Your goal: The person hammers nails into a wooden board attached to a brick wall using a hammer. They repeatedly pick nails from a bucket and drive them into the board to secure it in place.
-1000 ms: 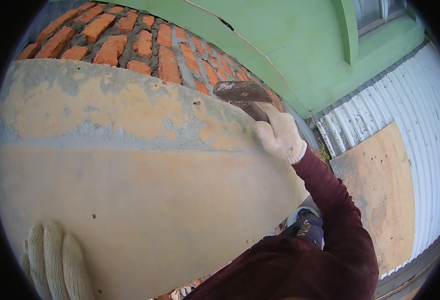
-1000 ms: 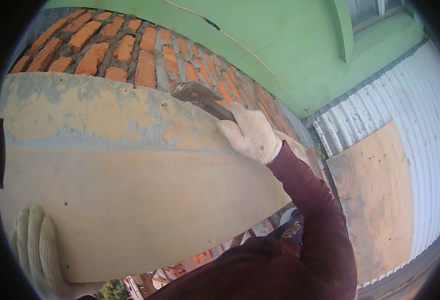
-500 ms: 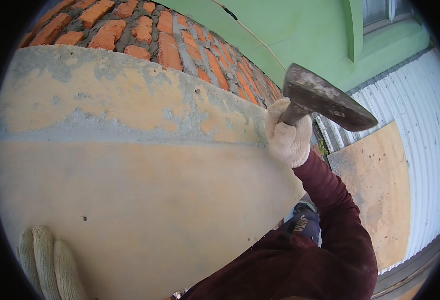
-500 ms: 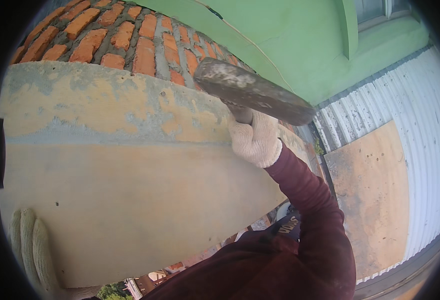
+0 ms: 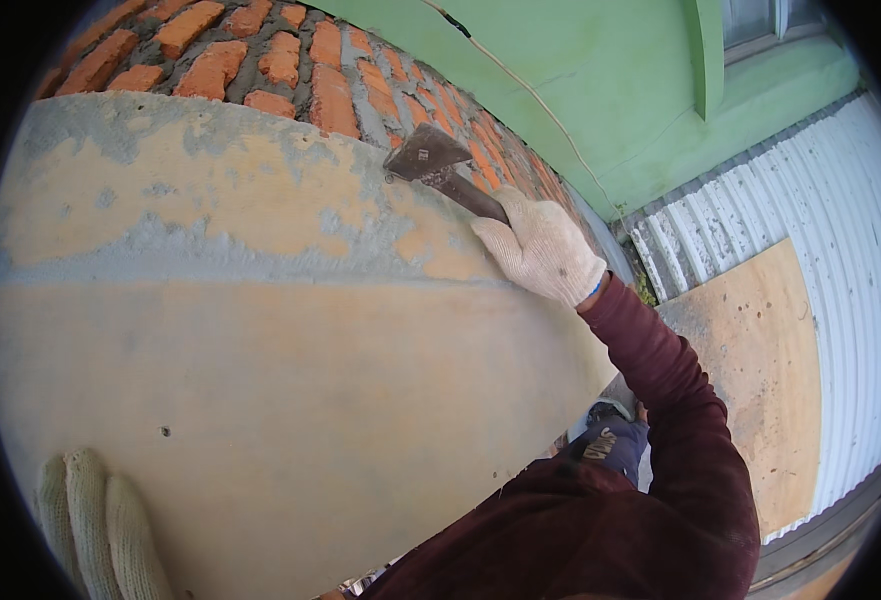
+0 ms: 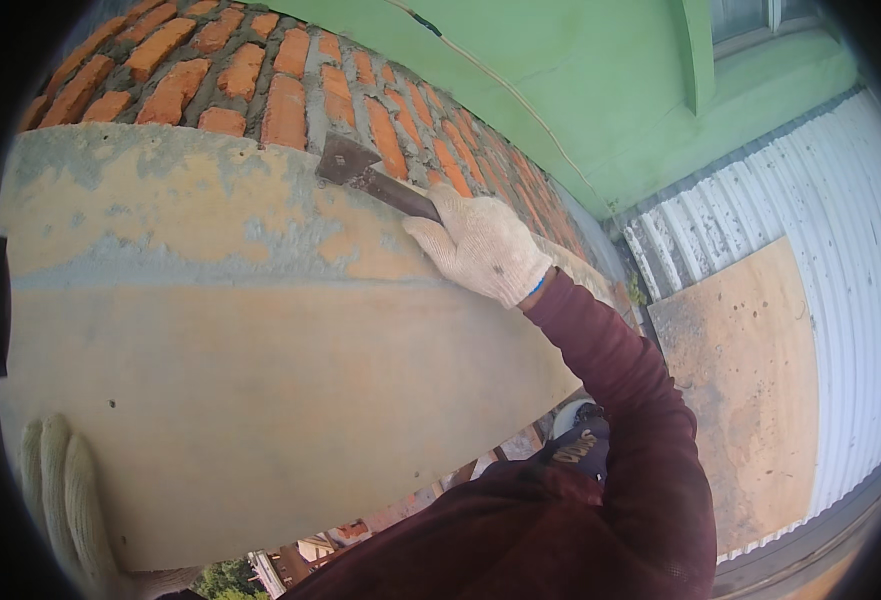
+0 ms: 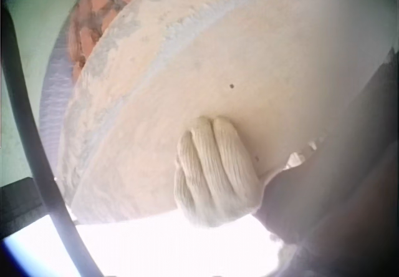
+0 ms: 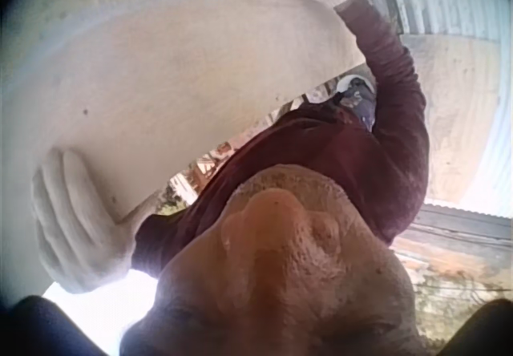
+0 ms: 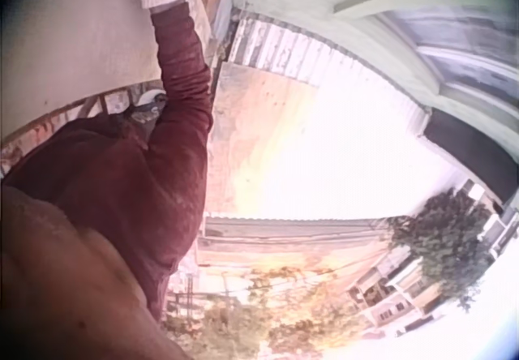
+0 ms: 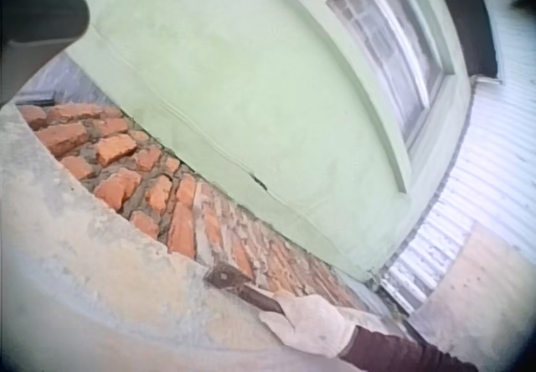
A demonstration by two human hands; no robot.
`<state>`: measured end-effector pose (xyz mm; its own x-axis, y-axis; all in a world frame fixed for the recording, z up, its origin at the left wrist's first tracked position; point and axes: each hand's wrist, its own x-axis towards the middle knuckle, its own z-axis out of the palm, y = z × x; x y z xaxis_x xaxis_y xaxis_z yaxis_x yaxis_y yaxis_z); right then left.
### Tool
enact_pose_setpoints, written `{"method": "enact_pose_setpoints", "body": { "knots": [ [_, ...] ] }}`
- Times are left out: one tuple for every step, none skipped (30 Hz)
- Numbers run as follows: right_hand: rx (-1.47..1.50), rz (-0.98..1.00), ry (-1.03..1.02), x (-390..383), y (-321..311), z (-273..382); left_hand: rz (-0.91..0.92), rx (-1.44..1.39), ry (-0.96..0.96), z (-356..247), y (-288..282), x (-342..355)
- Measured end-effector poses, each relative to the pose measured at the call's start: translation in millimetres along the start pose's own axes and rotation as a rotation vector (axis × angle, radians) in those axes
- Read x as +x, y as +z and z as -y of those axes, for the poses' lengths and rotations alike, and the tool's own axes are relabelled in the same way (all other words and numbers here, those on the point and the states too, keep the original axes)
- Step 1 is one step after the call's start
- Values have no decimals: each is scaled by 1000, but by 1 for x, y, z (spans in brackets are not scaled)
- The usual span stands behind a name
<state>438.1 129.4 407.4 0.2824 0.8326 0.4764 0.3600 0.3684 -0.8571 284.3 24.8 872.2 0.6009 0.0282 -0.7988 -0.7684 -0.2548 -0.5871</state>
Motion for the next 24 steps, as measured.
{"method": "enact_pose_setpoints", "body": {
  "knots": [
    [-17,1,1,-3,-1,-1,13,8,19,1,-1,3],
    [-32,2,0,-8,-5,1,102,-32,-5,-1,-15,9],
    [-48,7,0,-11,-9,2,100,-54,-20,-1,-15,11],
    [25,-54,24,-11,-8,-2,106,-60,-52,-3,-17,14],
    [41,-135,35,-13,-4,-4,23,-46,-71,-6,-7,13],
    [65,-213,46,-16,1,-2,-35,-32,-70,-7,-1,11],
    [77,-185,19,-14,-2,1,-94,-17,-71,-7,4,10],
    [89,-158,-9,-10,-5,6,-135,2,-55,-5,8,8],
    [94,-125,-29,-7,-7,8,-79,-31,-119,-7,4,16],
    [69,-31,-15,0,-9,4,-19,-59,-183,-7,-3,23],
    [23,63,15,-1,-12,2,122,-144,-328,-19,-23,48],
    [23,142,98,-1,-20,9,294,-226,-467,-23,-41,61],
    [51,111,98,-3,-20,10,290,-215,-479,-24,-42,60],
    [77,80,100,-5,-19,8,284,-203,-490,-26,-41,60],
    [110,53,99,-7,-19,7,285,-194,-500,-26,-43,60],
    [111,-3,114,-9,-20,8,288,-191,-505,-25,-45,61],
    [110,-60,131,-11,-22,8,289,-186,-509,-23,-46,62],
    [112,-114,155,-16,-24,7,290,-189,-507,-23,-48,63],
    [156,-86,205,-20,-29,5,264,-210,-517,-26,-47,60],
    [200,-60,255,-21,-37,2,237,-229,-526,-30,-44,57],
    [242,-37,307,-25,-44,-4,207,-250,-535,-34,-39,54],
    [278,-113,253,-34,-44,-13,109,-222,-516,-39,-34,47],
    [328,-113,372,-46,-47,-20,11,-199,-494,-45,-28,38],
    [379,-117,493,-59,-52,-26,-89,-176,-471,-48,-23,30]
  ]
}}
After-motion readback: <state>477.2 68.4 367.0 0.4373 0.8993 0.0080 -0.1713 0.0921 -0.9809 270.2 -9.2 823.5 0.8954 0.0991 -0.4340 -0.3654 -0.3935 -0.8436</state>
